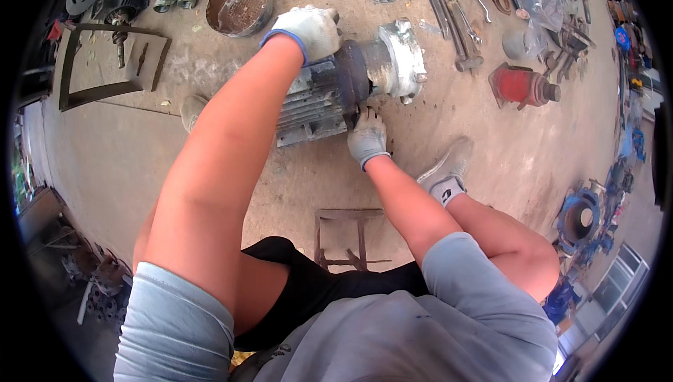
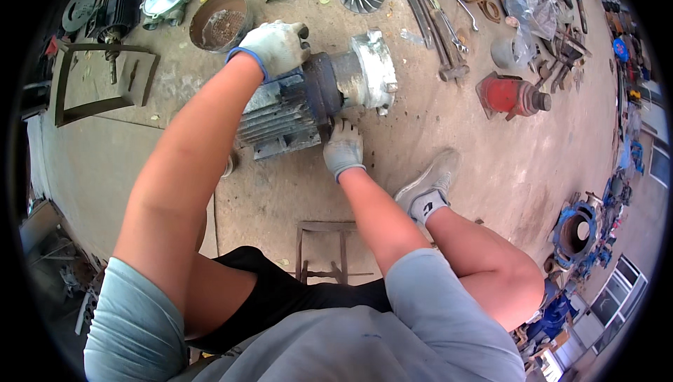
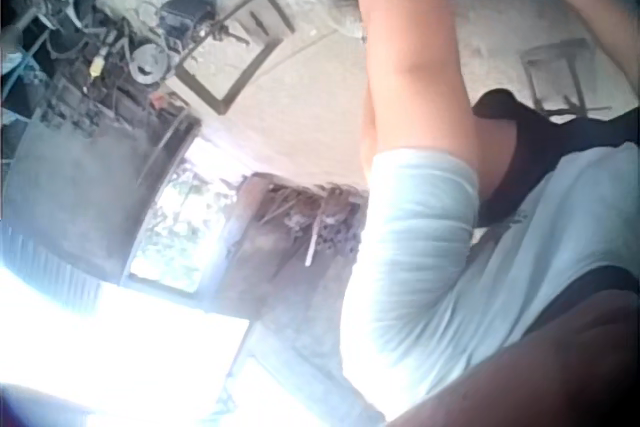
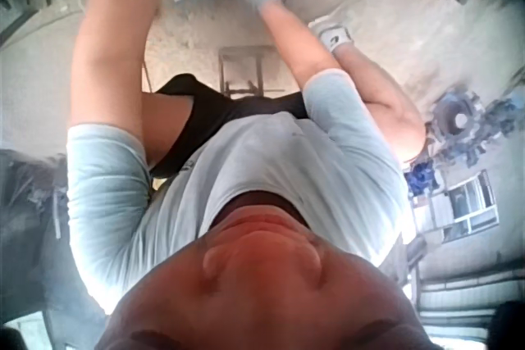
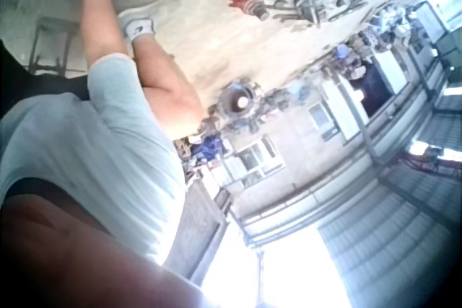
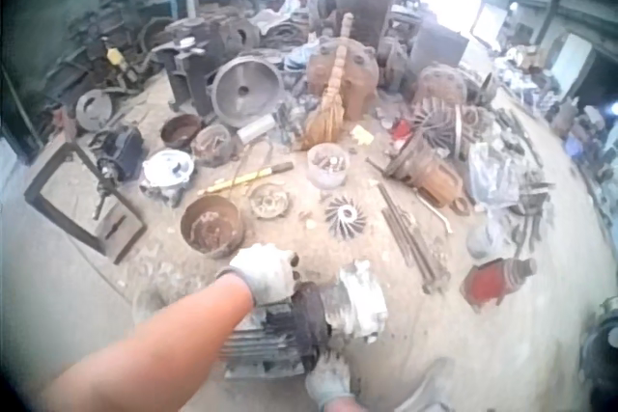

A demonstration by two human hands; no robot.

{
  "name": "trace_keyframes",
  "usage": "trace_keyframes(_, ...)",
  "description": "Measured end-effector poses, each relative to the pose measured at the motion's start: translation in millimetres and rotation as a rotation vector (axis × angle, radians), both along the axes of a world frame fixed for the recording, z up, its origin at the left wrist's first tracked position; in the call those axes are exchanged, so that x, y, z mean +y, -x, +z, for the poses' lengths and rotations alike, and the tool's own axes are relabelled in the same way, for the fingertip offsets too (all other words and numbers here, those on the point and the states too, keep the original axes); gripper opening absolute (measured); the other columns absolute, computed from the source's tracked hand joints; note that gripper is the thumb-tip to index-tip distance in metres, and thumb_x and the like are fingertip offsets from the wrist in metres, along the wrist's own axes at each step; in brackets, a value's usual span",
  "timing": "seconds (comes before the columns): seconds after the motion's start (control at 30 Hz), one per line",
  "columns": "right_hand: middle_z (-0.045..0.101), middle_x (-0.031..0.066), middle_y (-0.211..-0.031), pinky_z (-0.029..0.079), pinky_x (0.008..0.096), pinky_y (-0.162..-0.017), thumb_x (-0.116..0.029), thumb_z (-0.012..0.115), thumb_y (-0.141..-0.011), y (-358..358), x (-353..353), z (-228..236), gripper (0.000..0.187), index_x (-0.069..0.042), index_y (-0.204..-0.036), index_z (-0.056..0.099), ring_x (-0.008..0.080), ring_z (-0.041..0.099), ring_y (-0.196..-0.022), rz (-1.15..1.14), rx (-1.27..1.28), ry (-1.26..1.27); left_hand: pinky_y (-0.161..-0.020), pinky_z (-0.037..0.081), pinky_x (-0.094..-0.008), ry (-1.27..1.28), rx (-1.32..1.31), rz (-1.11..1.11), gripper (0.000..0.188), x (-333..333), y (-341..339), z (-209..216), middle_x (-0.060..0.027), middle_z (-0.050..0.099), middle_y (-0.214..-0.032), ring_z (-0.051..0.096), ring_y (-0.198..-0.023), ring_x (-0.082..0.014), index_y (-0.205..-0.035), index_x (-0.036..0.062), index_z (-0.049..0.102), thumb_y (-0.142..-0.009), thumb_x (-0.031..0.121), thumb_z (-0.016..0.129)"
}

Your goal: The person sits on the floor and uses a screwdriver to tighten screws on a small electric motor. They repeatedly adjust their grip and rotate the motor to access different fasteners.

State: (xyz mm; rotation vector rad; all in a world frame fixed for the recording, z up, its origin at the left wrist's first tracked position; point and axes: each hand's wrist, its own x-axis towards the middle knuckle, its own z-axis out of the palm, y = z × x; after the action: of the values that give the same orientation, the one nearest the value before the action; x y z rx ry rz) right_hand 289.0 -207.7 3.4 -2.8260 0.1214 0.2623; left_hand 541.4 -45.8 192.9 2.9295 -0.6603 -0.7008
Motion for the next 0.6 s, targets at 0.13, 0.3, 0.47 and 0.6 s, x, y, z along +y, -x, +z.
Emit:
trace_keyframes(0.13, 0.071, 0.0289, -0.116, 0.055, 0.0558, -0.097, -0.023, 0.067, -0.097, -14.3, -5.1, 30.9, 0.036, -0.002, -0.127, 0.066, 0.0461, 0.07, -0.111, -0.13, 0.197, -0.299, -0.109, 0.052, -0.0496, 0.02, -0.022, -0.132, 0.048, 6.2, 6.4, 17.7, -0.0249, 0.072, -0.132, 0.068, -0.126, -0.0428, -0.132, 0.0046, 0.068, -0.104, 0.043, 0.058)
trace_keyframes(0.3, 0.071, 0.0286, -0.116, 0.056, 0.0569, -0.095, -0.02, 0.066, -0.098, -15.4, -14.8, 28.7, 0.034, -0.002, -0.127, 0.064, 0.0472, 0.07, -0.108, -0.048, 0.129, -0.307, -0.11, 0.052, -0.0496, 0.03, 0.042, 0.006, 0.05, 0.8, 7.9, 23.1, -0.0251, 0.072, -0.132, 0.067, -0.127, -0.0432, -0.135, 0.0037, 0.066, -0.104, 0.043, 0.058)
trace_keyframes(0.47, 0.071, 0.0286, -0.116, 0.058, 0.0561, -0.092, -0.018, 0.064, -0.099, -10.0, -8.9, 31.0, 0.032, -0.002, -0.126, 0.062, 0.0479, 0.071, -0.106, -0.105, 0.127, -0.269, -0.11, 0.053, -0.0476, 0.034, -0.026, -0.032, 0.049, 5.2, 7.4, 7.2, -0.0246, 0.073, -0.132, 0.068, -0.126, -0.0421, -0.132, 0.0044, 0.068, -0.103, 0.043, 0.059)
trace_keyframes(0.6, 0.071, 0.0282, -0.117, 0.06, 0.0546, -0.091, -0.018, 0.062, -0.099, -15.4, -19.5, 33.6, 0.029, -0.003, -0.124, 0.062, 0.0465, 0.073, -0.106, -0.054, 0.125, -0.13, -0.109, 0.053, -0.0492, 0.043, -0.007, 0.032, 0.046, -0.6, 12.6, 8.0, -0.0208, 0.073, -0.13, 0.066, -0.128, -0.0403, -0.13, 0.0075, 0.07, -0.103, 0.043, 0.061)
